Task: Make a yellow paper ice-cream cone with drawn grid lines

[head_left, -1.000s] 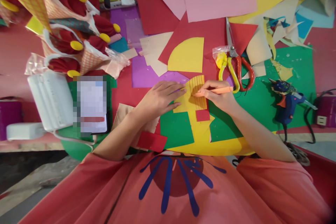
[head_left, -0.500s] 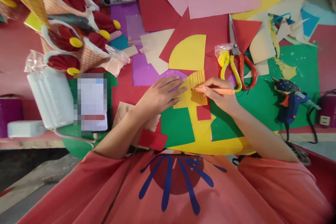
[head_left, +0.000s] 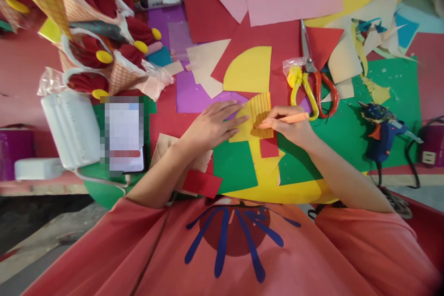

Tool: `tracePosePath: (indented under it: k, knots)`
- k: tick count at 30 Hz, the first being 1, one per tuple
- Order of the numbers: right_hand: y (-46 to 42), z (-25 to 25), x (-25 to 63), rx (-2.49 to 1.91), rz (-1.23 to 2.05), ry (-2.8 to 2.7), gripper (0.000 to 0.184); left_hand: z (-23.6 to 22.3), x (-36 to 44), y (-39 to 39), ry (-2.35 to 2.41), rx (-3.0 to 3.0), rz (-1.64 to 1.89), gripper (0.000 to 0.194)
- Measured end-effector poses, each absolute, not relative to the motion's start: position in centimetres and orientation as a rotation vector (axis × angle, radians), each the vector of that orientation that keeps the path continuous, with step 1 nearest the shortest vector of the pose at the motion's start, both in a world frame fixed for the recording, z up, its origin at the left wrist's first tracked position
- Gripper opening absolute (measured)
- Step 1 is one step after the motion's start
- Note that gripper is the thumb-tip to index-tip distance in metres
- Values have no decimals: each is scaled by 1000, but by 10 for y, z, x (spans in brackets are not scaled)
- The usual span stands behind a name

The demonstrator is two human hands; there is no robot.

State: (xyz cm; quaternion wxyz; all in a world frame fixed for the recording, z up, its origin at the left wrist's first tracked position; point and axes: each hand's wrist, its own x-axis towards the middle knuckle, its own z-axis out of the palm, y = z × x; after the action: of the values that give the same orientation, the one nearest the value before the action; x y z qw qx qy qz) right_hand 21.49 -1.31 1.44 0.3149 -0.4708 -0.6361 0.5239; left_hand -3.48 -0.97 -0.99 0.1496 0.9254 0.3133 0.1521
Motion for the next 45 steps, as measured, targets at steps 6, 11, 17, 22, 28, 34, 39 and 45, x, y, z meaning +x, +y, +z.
tracePosePath:
  k: [6,11,17,22,28,34,39,45]
  knots:
    - [-17,13,217,-1211,1246,-1554,21,-11,-36,-9,918,2596,412,39]
    - [-19,11,218,-1154,1234,-1669,19,-9,-37,-8,930,2599,403,46]
    - [-18,10,217,-1174,1241,-1707,21,-8,-36,-9,950,2555,373,45]
    - [-18,11,217,-1186,1199,-1774,20,-9,-36,-9,947,2552,390,45]
    - [-18,14,215,-1204,1202,-1804,20,-11,-36,-9,932,2554,431,44]
    - [-18,17,214,-1213,1232,-1796,23,-8,-36,-10,948,2531,414,45]
    - [-18,17,215,-1217,1272,-1821,24,-8,-36,-10,942,2544,423,45]
    - [-17,19,215,-1232,1313,-1838,23,-9,-36,-9,932,2566,429,45]
